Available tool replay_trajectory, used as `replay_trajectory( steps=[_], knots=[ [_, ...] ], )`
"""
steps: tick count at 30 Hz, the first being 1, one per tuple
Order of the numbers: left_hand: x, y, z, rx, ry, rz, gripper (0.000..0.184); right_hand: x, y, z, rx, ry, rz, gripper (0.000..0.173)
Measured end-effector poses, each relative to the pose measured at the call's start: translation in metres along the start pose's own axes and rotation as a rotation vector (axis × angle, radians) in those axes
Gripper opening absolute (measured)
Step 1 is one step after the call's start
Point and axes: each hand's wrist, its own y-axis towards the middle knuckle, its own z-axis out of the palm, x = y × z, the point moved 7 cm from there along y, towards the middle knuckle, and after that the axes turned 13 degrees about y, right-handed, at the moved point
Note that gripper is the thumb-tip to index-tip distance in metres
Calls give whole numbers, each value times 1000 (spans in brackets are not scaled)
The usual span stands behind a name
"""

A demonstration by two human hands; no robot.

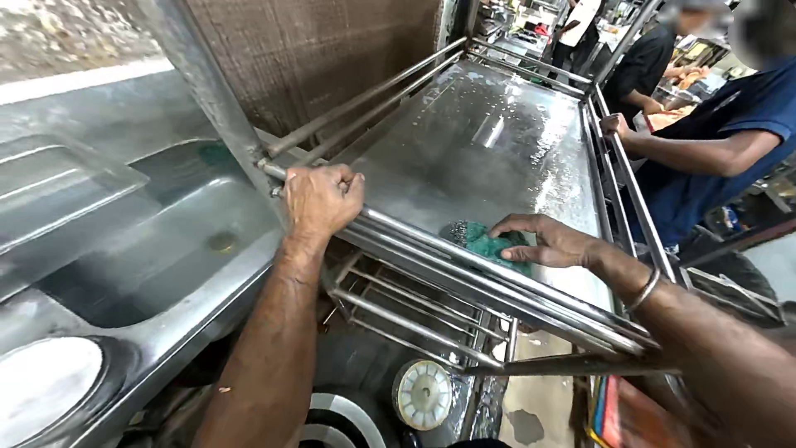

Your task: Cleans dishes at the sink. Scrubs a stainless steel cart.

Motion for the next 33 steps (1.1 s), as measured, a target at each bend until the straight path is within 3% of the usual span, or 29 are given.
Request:
replay_trajectory(
  steps=[2,4,12,14,19,22,24,29,31,33],
  knots=[
    [2,4,1,13,3,-14,47,-9,0,4,33,-78,34,59],
    [1,2,2,-1,-7,-18,48,-11,2,17,62,-171,43,66],
    [-5,-6,0,-363,-71,19,49,-4,46,47,202,-206,-68,53],
    [-6,-6,1,-425,-97,34,49,1,86,52,188,-218,-122,51],
    [-1,-13,7,-460,-150,56,46,50,249,83,153,-327,-317,42],
    [5,-16,10,-448,-152,82,45,77,290,89,185,-349,-315,37],
    [8,-17,10,-412,-138,134,46,73,263,90,251,-326,-329,41],
    [40,-3,5,-342,-114,211,47,29,95,51,334,-52,-373,34],
    [55,4,4,-367,-141,196,44,9,70,39,396,-10,-215,32],
    [57,6,5,-430,-154,165,44,13,82,39,428,-126,-126,32]
  ],
)
